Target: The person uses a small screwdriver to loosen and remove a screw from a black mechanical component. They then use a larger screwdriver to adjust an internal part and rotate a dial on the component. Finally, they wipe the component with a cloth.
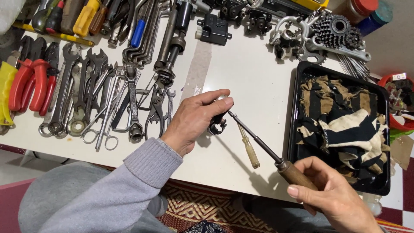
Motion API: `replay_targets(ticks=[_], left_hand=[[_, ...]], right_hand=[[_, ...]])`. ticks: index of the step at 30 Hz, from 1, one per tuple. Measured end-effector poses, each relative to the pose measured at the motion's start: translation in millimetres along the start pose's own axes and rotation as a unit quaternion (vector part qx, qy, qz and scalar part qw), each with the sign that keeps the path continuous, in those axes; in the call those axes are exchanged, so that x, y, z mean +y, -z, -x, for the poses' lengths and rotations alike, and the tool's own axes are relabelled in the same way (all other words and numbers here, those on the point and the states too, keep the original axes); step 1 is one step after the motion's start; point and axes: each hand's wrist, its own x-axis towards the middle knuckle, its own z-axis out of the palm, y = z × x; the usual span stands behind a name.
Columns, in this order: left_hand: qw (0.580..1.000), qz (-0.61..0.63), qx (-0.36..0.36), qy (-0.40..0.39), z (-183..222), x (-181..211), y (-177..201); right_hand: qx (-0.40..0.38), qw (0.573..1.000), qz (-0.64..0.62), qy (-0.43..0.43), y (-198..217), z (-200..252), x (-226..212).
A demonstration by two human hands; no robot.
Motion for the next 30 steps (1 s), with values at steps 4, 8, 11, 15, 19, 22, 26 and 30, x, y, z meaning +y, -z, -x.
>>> replay_targets(ticks=[4,8,11,15,19,22,26,30], left_hand=[[1.000,-0.004,0.002,-0.013,-2,-1,0],[0.999,0.035,0.009,0.002,-2,0,-2],[0.998,0.055,0.013,0.001,-7,-5,-3],[1.000,0.022,0.011,-0.006,-6,-3,-2],[1.000,0.020,0.010,-0.006,-7,-2,-3],[0.999,0.040,0.014,-0.006,-10,-6,-2],[1.000,0.006,0.006,-0.027,-12,-9,-3],[1.000,0.016,0.012,-0.012,-9,-4,-3]], right_hand=[[-0.039,0.995,-0.078,0.051,6,-3,8],[-0.001,0.997,-0.071,-0.010,-3,0,-1],[0.013,0.999,-0.051,-0.002,-4,2,-3],[-0.012,0.998,-0.062,0.023,6,-3,7],[-0.058,0.994,-0.089,-0.017,7,-4,5],[-0.023,0.999,-0.021,-0.023,-9,6,-13],[0.057,0.996,0.027,-0.068,-11,4,-14],[-0.019,0.997,-0.066,-0.032,5,2,3]])
